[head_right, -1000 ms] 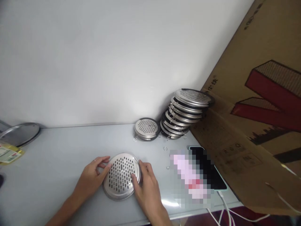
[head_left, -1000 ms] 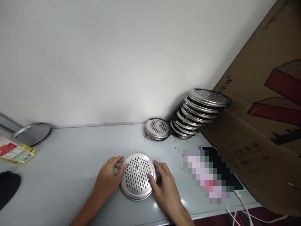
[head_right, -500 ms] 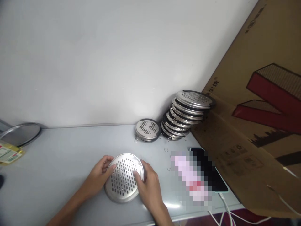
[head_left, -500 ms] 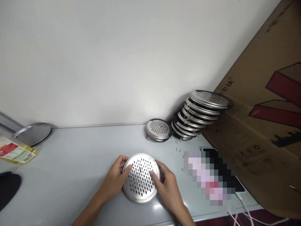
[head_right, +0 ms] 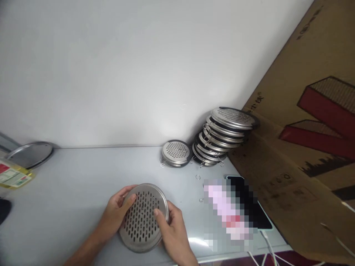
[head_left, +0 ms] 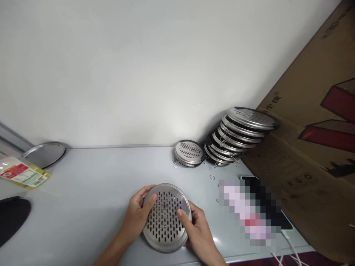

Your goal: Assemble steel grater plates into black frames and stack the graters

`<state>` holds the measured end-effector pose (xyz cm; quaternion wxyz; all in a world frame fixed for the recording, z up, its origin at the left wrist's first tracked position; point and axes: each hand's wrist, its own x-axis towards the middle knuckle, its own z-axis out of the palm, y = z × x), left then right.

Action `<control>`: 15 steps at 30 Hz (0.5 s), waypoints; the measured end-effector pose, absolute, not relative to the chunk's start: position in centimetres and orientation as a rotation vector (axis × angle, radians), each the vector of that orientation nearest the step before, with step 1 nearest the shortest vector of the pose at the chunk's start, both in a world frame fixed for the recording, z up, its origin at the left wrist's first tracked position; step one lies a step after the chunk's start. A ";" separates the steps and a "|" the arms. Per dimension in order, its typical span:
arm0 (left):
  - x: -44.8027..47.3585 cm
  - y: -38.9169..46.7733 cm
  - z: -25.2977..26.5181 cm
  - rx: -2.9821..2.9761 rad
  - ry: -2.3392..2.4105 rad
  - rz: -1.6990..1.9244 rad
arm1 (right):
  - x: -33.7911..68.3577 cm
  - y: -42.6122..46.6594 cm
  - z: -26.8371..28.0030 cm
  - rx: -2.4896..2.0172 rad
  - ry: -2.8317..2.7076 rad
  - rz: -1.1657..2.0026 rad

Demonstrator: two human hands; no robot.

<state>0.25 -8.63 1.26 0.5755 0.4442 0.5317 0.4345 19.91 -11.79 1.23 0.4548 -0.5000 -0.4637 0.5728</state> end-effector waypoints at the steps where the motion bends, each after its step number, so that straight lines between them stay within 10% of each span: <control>1: 0.1 -8.8 1.2 1.026 1.237 0.996 | 19.8 -11.8 1.2 -1.243 -1.109 1.412; 15: -3.2 -11.6 2.2 1.260 1.381 0.813 | 19.5 -13.2 -0.1 -1.288 -0.950 1.296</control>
